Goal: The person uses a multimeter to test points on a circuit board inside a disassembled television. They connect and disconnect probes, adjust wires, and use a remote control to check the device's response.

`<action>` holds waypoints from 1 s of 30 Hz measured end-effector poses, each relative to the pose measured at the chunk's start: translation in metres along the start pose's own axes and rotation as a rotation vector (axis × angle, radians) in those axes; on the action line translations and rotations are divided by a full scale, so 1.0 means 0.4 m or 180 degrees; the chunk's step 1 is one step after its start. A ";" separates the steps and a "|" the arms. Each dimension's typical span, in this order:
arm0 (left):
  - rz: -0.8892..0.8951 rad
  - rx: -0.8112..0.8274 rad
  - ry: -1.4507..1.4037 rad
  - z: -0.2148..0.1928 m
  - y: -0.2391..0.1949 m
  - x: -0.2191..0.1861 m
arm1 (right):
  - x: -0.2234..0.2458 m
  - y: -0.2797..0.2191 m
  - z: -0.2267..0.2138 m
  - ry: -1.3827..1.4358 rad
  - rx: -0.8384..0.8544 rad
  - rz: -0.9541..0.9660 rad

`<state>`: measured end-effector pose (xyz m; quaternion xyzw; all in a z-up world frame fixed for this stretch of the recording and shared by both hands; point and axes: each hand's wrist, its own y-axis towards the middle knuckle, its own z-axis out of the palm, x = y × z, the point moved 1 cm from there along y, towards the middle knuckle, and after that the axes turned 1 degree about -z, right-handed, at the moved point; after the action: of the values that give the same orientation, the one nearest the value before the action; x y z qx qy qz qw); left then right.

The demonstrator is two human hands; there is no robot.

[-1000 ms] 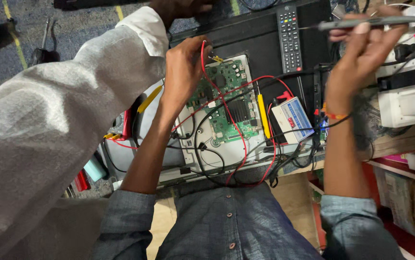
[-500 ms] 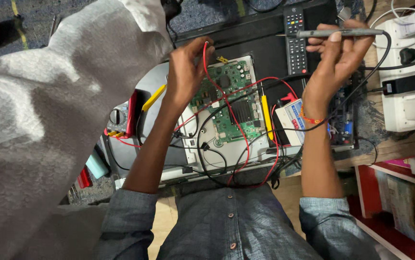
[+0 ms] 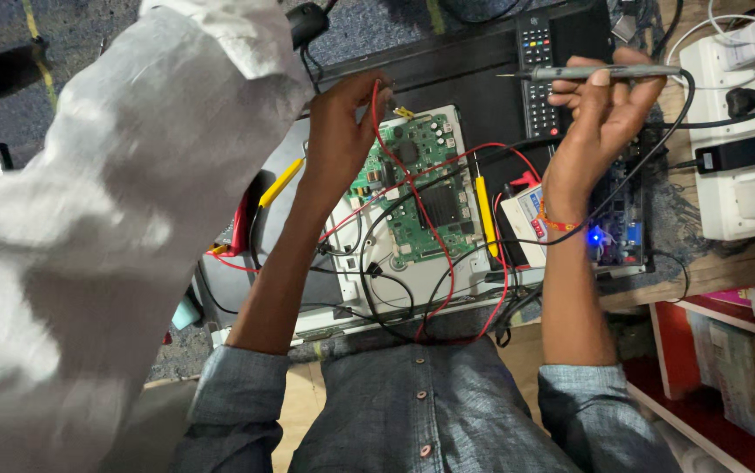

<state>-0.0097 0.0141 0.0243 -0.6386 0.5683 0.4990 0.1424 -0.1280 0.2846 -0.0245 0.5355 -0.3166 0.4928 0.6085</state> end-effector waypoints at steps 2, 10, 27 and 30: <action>-0.0058 0.0074 -0.0037 -0.005 0.000 -0.006 | -0.001 -0.002 0.000 -0.0031 -0.0021 0.0026; -0.0255 0.0136 0.0302 -0.018 0.004 -0.024 | -0.028 0.009 0.044 -0.0233 0.0390 -0.0192; -0.0086 0.0091 0.0142 -0.022 -0.039 -0.014 | -0.042 -0.015 0.251 -0.1224 0.1956 -0.0156; -0.0177 0.0166 0.0129 -0.024 -0.041 -0.024 | -0.044 -0.016 0.256 -0.1330 0.1984 -0.0214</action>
<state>0.0105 0.0176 0.0299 -0.6602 0.5659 0.4669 0.1613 -0.1130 0.1817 -0.0196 0.7940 -0.2510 0.4253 0.3545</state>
